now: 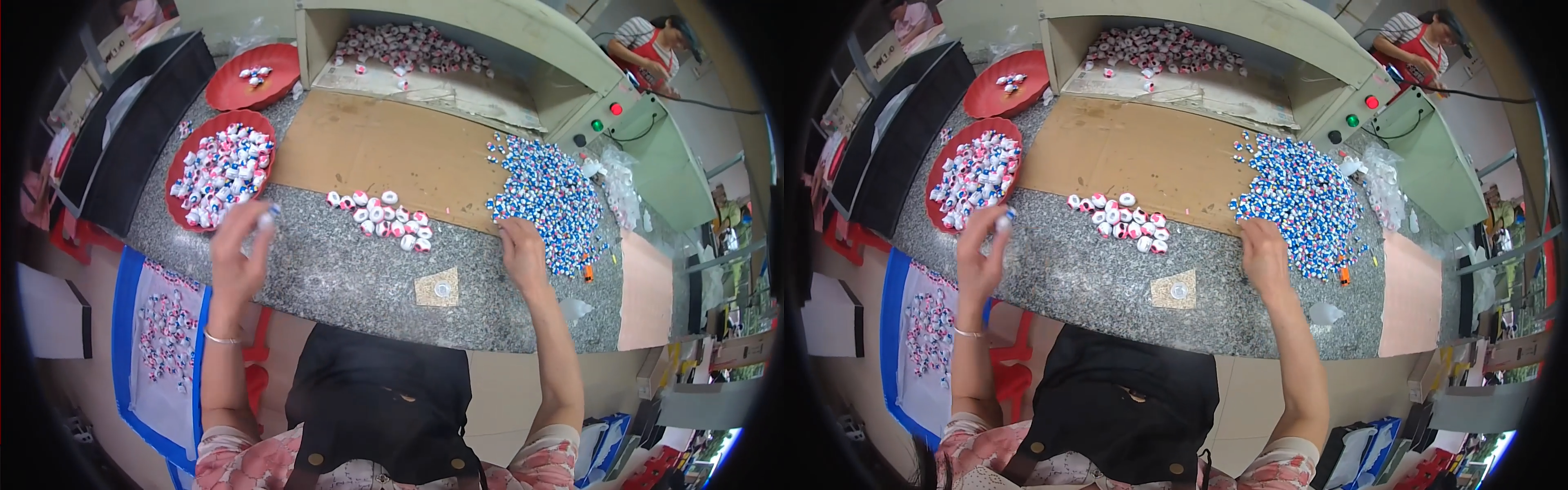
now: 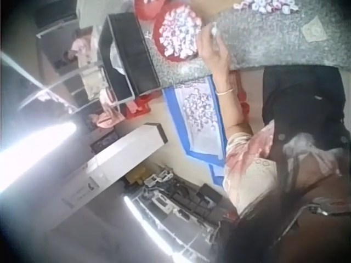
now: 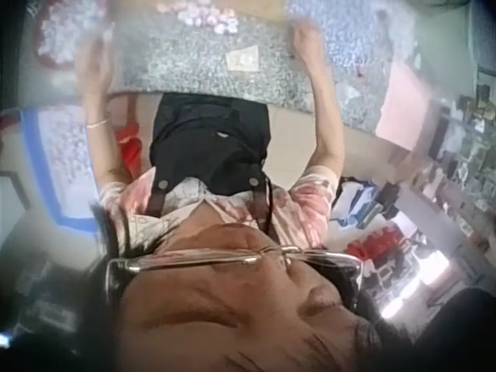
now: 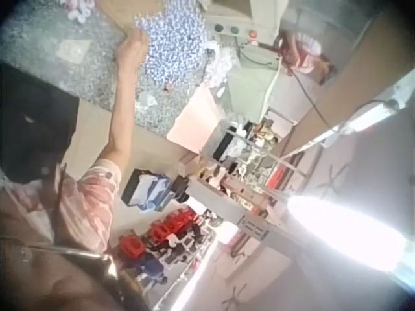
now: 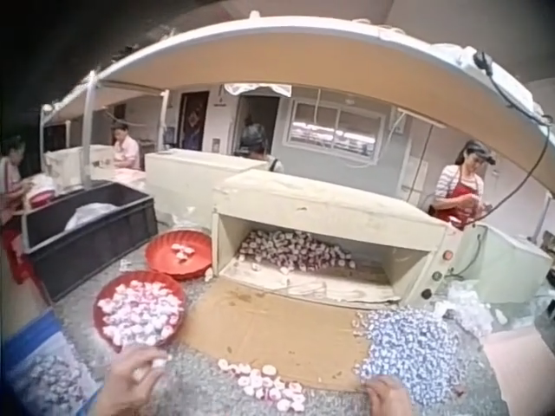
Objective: Assemble small circular plastic components onto square plastic base pieces.
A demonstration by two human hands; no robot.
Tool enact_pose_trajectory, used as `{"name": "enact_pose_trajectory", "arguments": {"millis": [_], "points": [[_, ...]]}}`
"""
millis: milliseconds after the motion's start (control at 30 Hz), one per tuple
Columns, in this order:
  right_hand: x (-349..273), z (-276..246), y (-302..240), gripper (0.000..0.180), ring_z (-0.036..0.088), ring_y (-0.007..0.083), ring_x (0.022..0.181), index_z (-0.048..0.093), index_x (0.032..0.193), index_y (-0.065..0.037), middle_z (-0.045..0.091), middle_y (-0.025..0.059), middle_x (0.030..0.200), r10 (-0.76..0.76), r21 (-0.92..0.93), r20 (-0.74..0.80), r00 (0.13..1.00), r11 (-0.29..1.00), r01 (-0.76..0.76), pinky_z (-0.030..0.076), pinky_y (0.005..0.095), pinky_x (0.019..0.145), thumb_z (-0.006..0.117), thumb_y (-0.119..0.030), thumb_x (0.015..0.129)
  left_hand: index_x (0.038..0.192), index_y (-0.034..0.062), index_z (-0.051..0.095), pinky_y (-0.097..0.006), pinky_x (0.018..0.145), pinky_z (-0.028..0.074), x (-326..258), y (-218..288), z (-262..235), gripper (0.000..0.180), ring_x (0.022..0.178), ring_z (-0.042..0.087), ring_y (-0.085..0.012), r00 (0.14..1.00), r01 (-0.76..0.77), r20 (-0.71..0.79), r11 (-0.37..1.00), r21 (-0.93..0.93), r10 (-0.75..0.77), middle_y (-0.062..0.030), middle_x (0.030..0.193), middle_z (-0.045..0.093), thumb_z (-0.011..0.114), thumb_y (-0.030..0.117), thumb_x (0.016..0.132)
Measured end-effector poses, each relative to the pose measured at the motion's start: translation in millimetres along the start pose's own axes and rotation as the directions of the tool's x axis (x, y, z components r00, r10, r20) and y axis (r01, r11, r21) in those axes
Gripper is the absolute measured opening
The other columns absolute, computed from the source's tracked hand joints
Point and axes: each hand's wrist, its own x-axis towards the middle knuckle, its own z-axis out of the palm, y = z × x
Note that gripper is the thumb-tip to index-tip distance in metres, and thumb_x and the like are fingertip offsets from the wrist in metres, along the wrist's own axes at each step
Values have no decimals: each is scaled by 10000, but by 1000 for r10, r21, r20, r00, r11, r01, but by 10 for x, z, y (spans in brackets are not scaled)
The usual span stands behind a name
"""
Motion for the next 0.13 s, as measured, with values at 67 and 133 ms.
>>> {"name": "enact_pose_trajectory", "arguments": {"millis": [67, 133], "points": [[205, 90, 34, 209, 623, 357, 928, 701, 1004, -11, 678, 164, 985, -54, -130, 76, 996, 989, 63, 512, 410, 829, 641, 26, 808, 1089, 18, 665, -362, 865, 489, 50, -394, -231, 232, 1002, 635, -268, 996, 4, -87, 978, 207, 14, -154, 1067, 664, 646, 2, 858], [331, 181, 120, 232, 615, 341, 943, 709, 1013, -30, 669, 178, 1018, -51, -209, 253, 966, 972, 106, 510, 401, 825, 643, 14, 795, 1141, 34, 648, -416, 1023, 404, 105, -741, -383, 266, 1183, 552, -269, 1000, 4, -5, 893, 450, -2, -175, 1172, 633, 640, 29, 876]]}}
